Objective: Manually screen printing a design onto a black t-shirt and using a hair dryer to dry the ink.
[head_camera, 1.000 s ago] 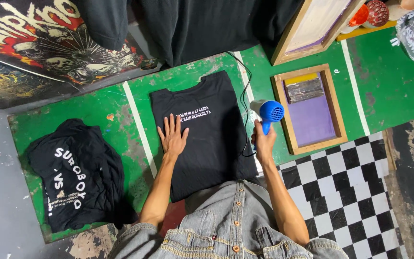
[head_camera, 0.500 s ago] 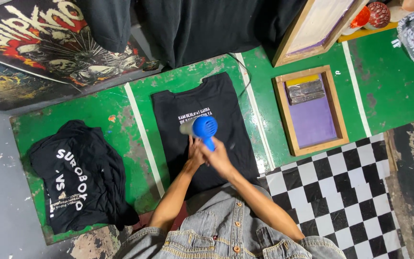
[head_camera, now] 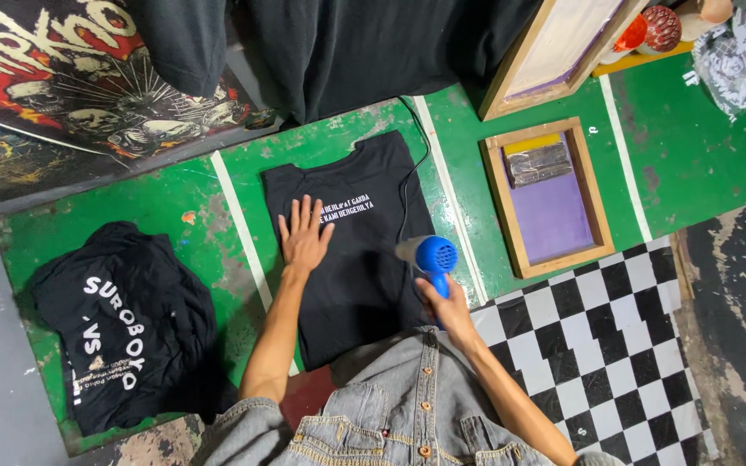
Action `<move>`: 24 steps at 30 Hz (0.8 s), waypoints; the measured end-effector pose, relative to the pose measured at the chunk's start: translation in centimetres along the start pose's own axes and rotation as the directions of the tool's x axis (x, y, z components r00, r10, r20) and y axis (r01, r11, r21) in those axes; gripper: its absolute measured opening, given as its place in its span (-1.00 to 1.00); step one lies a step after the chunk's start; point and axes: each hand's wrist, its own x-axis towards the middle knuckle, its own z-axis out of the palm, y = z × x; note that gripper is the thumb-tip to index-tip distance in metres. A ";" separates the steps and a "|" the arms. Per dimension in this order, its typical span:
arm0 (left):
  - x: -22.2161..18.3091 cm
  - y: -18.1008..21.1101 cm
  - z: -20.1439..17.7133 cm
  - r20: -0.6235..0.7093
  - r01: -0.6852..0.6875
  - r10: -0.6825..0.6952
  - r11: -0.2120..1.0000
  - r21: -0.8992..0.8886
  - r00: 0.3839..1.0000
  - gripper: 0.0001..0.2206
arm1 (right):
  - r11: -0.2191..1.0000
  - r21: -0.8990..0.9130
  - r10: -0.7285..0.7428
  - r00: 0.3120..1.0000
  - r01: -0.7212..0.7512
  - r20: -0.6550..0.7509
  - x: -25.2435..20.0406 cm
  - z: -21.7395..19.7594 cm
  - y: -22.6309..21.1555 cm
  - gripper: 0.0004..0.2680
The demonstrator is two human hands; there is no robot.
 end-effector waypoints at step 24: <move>-8.1 7.5 2.1 0.192 -0.176 0.175 0.984 -0.008 0.966 -0.36 | 0.982 0.023 -0.188 0.978 0.186 0.088 9.4 11.2 -2.8 -0.82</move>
